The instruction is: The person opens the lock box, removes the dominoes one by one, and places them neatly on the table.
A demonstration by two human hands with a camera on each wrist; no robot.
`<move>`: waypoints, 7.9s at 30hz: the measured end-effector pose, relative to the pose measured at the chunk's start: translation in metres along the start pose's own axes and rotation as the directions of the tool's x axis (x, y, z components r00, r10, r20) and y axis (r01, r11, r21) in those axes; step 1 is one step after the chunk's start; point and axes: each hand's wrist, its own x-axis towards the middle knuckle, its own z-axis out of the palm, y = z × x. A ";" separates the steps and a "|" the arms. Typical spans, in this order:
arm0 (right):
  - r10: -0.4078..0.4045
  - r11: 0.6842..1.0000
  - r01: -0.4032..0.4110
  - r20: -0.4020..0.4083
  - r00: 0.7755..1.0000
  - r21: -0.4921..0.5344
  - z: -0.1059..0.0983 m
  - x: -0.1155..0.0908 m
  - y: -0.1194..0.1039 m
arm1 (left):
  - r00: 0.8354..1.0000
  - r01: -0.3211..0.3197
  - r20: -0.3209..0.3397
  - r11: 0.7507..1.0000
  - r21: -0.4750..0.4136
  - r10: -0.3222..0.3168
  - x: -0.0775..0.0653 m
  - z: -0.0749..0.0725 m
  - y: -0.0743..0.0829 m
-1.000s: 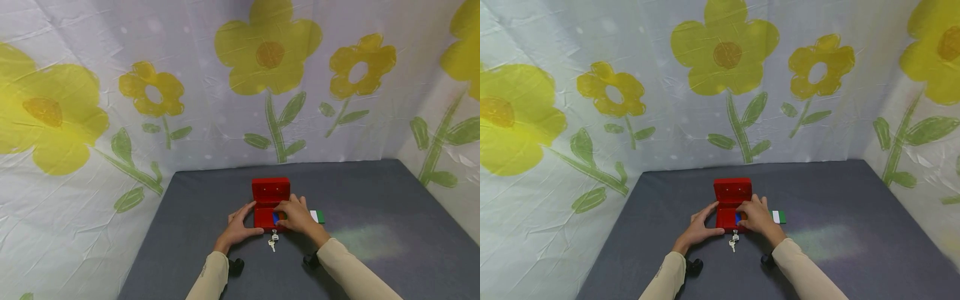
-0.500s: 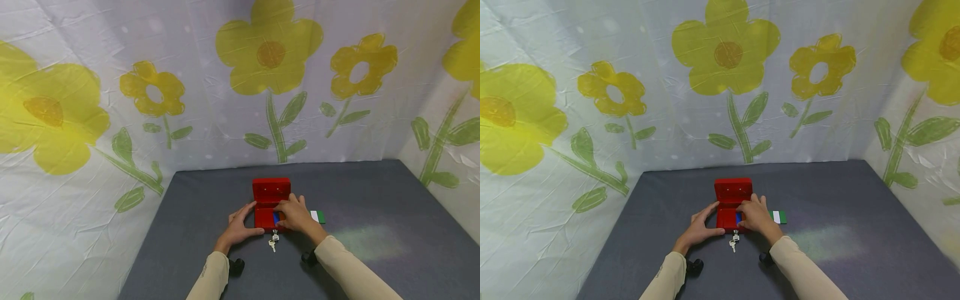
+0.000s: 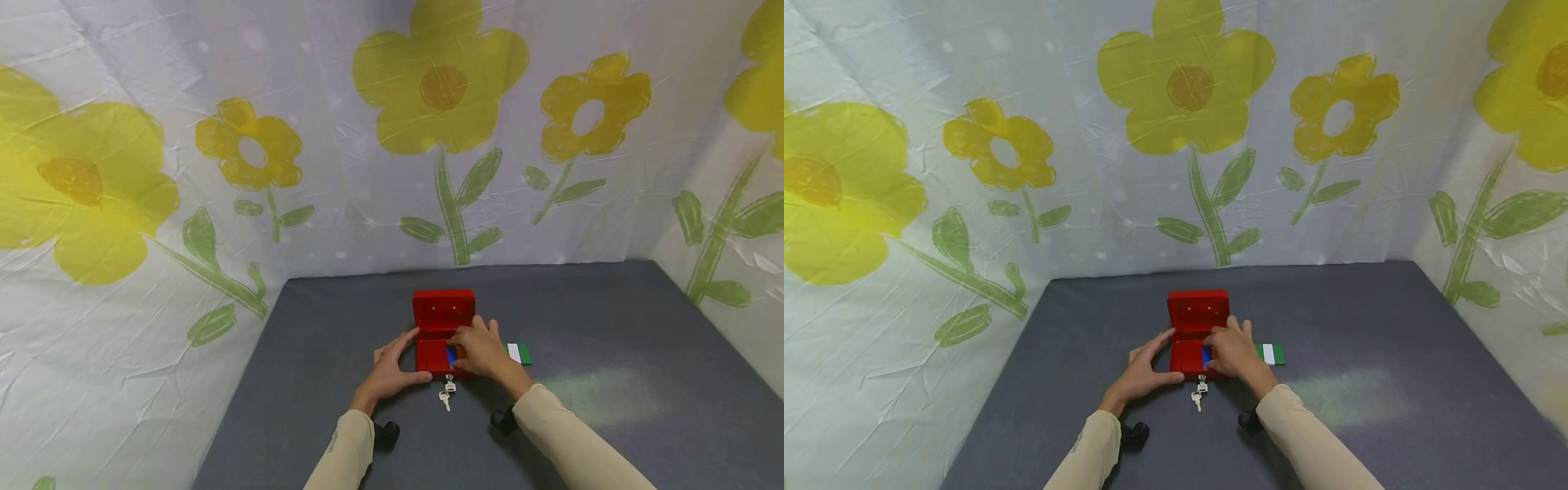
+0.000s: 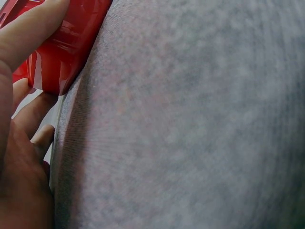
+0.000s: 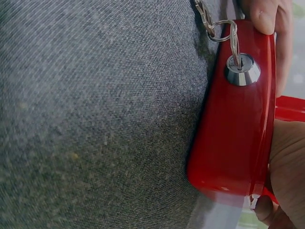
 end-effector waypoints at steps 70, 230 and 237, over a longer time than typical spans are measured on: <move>0.036 0.983 -0.020 -0.083 0.996 0.184 -0.002 -0.011 0.019 | 1.000 0.000 0.012 1.000 -0.003 0.000 0.002 -0.001 0.000; 0.201 0.961 -0.152 -0.208 0.957 0.230 -0.025 -0.097 0.109 | 0.999 -0.043 0.026 0.999 -0.014 0.044 0.004 -0.001 -0.003; 0.207 0.963 -0.164 -0.202 0.957 0.213 -0.025 -0.101 0.113 | 0.999 -0.043 0.028 0.999 -0.021 0.043 0.003 -0.001 -0.002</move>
